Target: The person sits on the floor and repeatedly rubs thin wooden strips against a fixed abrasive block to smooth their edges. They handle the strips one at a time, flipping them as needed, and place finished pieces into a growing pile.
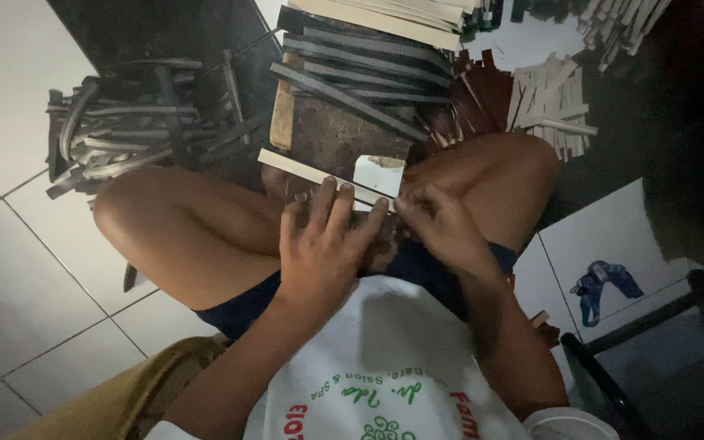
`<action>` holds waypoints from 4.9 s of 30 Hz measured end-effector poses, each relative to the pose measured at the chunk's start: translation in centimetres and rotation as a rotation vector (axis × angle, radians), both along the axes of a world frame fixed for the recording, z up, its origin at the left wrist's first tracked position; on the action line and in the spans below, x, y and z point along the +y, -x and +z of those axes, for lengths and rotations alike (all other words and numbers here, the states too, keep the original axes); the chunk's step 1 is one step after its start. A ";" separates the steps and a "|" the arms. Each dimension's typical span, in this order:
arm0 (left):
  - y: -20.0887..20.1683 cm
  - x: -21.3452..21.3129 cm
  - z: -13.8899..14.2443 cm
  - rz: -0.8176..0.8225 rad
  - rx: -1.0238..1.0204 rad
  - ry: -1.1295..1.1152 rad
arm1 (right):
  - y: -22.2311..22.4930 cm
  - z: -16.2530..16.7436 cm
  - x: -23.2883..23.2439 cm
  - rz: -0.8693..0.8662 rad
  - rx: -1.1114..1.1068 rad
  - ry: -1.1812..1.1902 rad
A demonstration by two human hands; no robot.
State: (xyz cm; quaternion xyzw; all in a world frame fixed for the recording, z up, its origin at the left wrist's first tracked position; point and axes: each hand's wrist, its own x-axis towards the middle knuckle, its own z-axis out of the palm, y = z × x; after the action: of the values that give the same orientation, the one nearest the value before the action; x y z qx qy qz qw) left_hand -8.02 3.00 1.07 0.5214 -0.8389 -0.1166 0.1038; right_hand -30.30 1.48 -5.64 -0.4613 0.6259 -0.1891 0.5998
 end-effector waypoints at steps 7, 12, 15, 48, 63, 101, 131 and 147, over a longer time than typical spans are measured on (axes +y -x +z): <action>0.3 0.8 0.4 0.049 0.105 0.032 | -0.7 1.5 0.0 0.080 0.119 0.183; 0.1 1.5 0.9 0.052 0.131 0.114 | -0.5 3.3 1.1 0.116 0.187 0.164; 0.5 2.9 2.3 0.202 0.428 -0.051 | -1.0 4.8 3.1 -0.039 -0.108 0.351; -7.2 -5.5 6.4 0.410 1.585 -0.512 | 2.4 10.3 2.0 -0.095 0.330 0.206; -9.2 -6.4 2.6 0.992 1.499 -0.750 | 0.9 6.9 -25.7 -0.202 0.406 0.662; -8.0 -5.2 3.3 0.807 1.320 -0.562 | -7.0 15.0 -6.9 0.533 0.130 0.458; -9.0 -5.5 2.1 0.587 0.729 0.236 | -5.6 14.1 -23.4 0.073 0.430 0.779; -10.9 -2.7 -2.0 0.779 1.365 -0.634 | -4.4 5.1 -0.4 0.035 -0.050 0.101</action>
State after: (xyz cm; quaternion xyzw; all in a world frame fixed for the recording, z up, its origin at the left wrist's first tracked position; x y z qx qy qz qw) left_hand 2.91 0.33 -0.93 0.5929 -0.2805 -0.5913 0.4691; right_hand -25.94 1.05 -0.50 -0.4970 0.5923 -0.2216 0.5942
